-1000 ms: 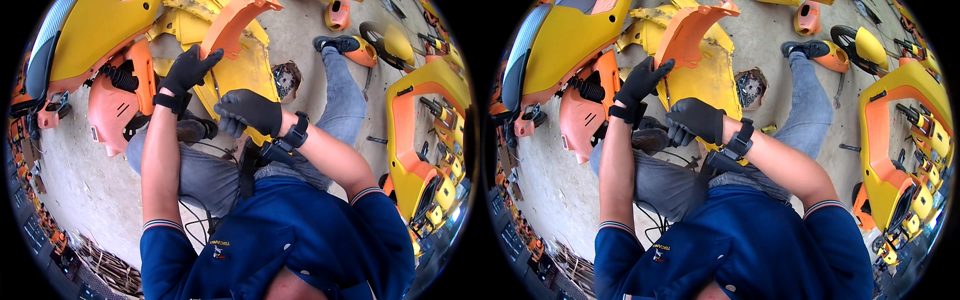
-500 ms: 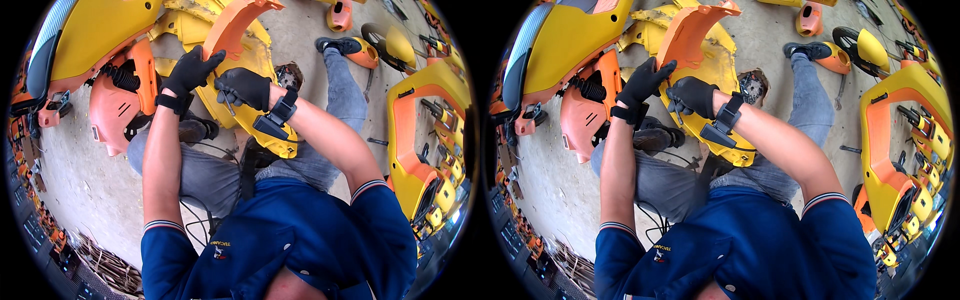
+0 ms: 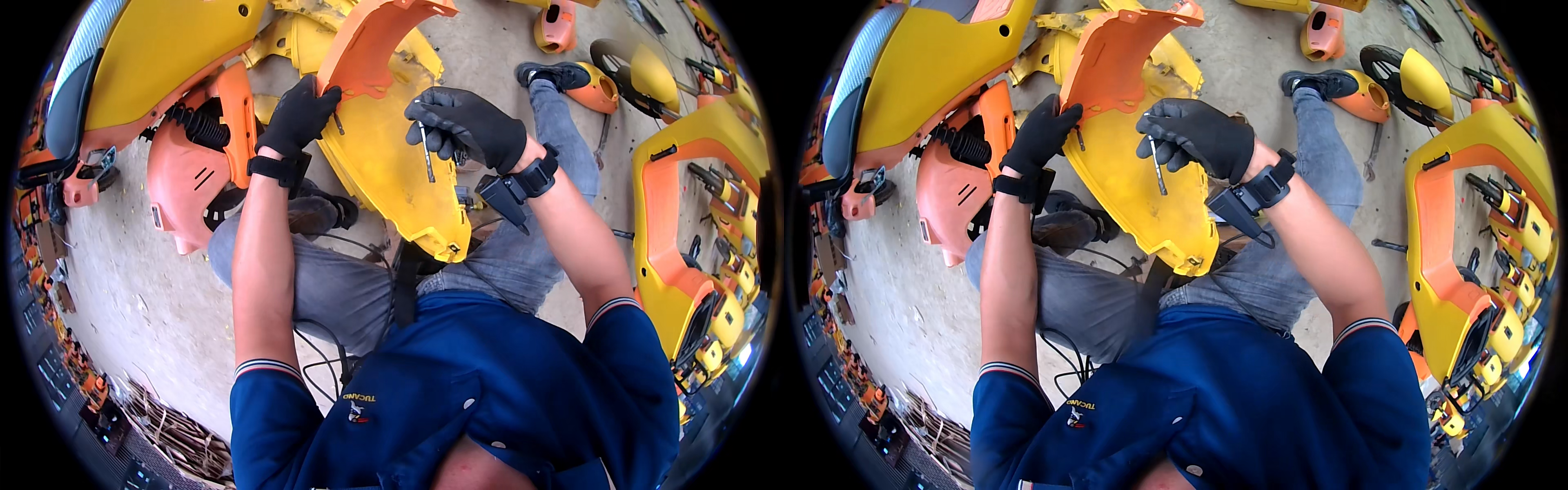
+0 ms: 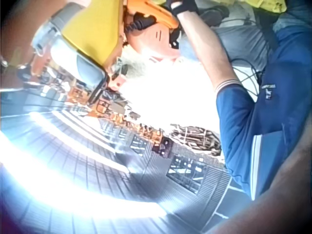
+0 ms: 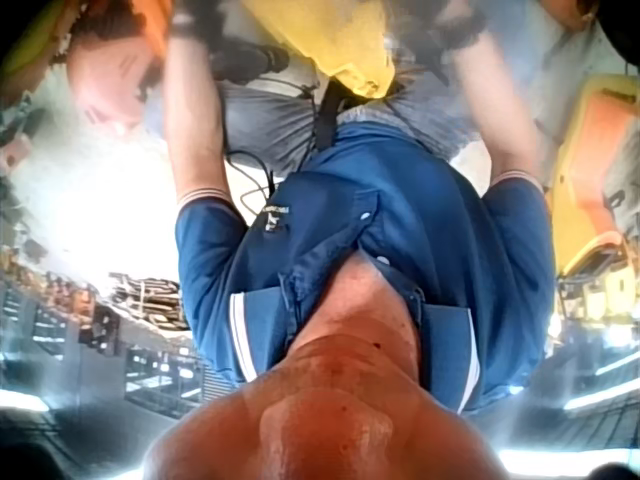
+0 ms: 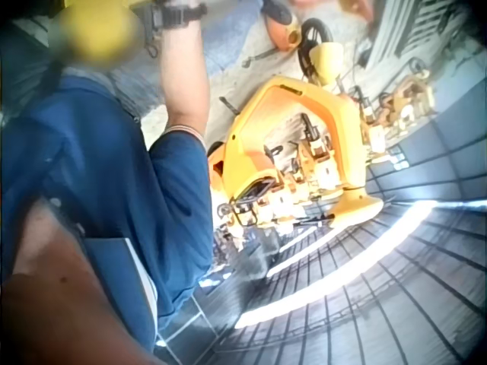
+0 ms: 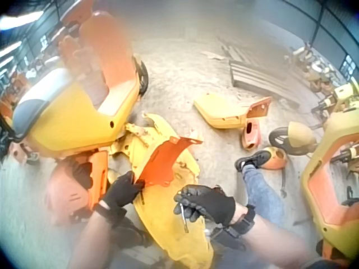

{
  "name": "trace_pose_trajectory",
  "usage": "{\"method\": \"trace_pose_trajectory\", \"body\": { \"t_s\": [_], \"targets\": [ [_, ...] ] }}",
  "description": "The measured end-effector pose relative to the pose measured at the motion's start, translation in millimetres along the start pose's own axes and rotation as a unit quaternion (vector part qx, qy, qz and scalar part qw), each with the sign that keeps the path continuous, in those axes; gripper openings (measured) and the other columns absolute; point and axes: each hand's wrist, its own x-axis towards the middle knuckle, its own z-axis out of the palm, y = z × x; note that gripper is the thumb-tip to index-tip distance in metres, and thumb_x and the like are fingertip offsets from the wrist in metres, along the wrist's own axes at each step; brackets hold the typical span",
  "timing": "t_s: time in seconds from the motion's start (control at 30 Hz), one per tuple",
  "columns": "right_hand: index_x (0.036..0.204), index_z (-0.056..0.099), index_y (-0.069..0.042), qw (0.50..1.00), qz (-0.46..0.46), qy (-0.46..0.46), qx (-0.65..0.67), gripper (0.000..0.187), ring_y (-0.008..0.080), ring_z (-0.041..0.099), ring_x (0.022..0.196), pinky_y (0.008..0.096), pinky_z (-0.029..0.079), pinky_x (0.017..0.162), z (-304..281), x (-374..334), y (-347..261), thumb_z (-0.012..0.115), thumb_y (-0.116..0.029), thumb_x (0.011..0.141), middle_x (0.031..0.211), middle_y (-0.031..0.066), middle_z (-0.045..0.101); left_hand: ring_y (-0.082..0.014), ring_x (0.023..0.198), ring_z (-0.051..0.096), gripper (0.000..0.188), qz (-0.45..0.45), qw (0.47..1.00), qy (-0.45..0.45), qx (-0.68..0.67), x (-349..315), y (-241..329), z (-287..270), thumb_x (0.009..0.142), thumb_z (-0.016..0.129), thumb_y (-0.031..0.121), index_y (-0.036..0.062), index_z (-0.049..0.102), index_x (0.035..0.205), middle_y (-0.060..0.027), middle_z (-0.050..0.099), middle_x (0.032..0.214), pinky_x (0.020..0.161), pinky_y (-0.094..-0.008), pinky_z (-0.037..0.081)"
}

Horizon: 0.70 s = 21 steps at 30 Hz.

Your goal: The person sits on the floor and uses a screwdriver to remove screws from a yellow plastic scooter body panel. They then separate the panel into two pieces and inspect the edges and mounting points.

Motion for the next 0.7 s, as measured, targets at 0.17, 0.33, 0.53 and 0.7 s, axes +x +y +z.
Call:
{"method": "trace_pose_trajectory", "body": {
  "t_s": [0.17, 0.33, 0.53, 0.7],
  "targets": [
    [0.118, 0.057, -0.002, 0.998, -0.02, 0.046, -0.028, 0.03, 0.0039, 0.057, 0.066, 0.0181, 0.049, 0.058, -21, -1, 8, 0.056, -0.027, 0.1, 0.092, 0.0074, 0.068, -0.0136, 0.064, 0.057, 0.04, 0.018, 1.0, 0.001, -0.023, 3, -1, 2, 0.09, 0.066, 0.042, 0.0025, 0.062, 0.092, -0.0049, 0.063, 0.073, 0.059, -0.0308, 0.047],
    [0.113, 0.061, -0.005, 0.999, 0.003, -0.017, -0.046, 0.026, 0.0072, 0.058, 0.078, 0.0229, 0.049, 0.067, -13, 32, 32, 0.057, -0.026, 0.099, 0.089, 0.0018, 0.067, -0.0126, 0.062, 0.057, 0.043, 0.015, 1.0, -0.008, -0.009, 3, 7, 3, 0.09, 0.067, 0.045, 0.0027, 0.062, 0.091, -0.0039, 0.062, 0.072, 0.058, -0.0295, 0.046],
    [0.105, 0.062, -0.007, 0.996, 0.059, -0.059, -0.018, 0.024, 0.0093, 0.06, 0.078, 0.0259, 0.051, 0.066, 21, 79, 43, 0.056, -0.029, 0.098, 0.088, 0.0026, 0.065, -0.0137, 0.06, 0.058, 0.047, 0.056, 0.998, -0.006, -0.02, 4, -4, 4, 0.089, 0.067, 0.047, 0.0019, 0.058, 0.086, -0.006, 0.064, 0.072, 0.056, -0.0306, 0.047],
    [0.104, 0.063, -0.009, 0.989, 0.084, -0.02, -0.116, 0.035, 0.01, 0.051, 0.071, 0.0235, 0.042, 0.057, 44, 96, 26, 0.056, -0.042, 0.095, 0.086, 0.0014, 0.058, -0.0151, 0.058, 0.06, 0.05, 0.006, 0.999, -0.026, -0.026, -3, 8, 4, 0.087, 0.067, 0.05, 0.001, 0.057, 0.087, -0.0075, 0.064, 0.072, 0.054, -0.0313, 0.048]
  ]
}}
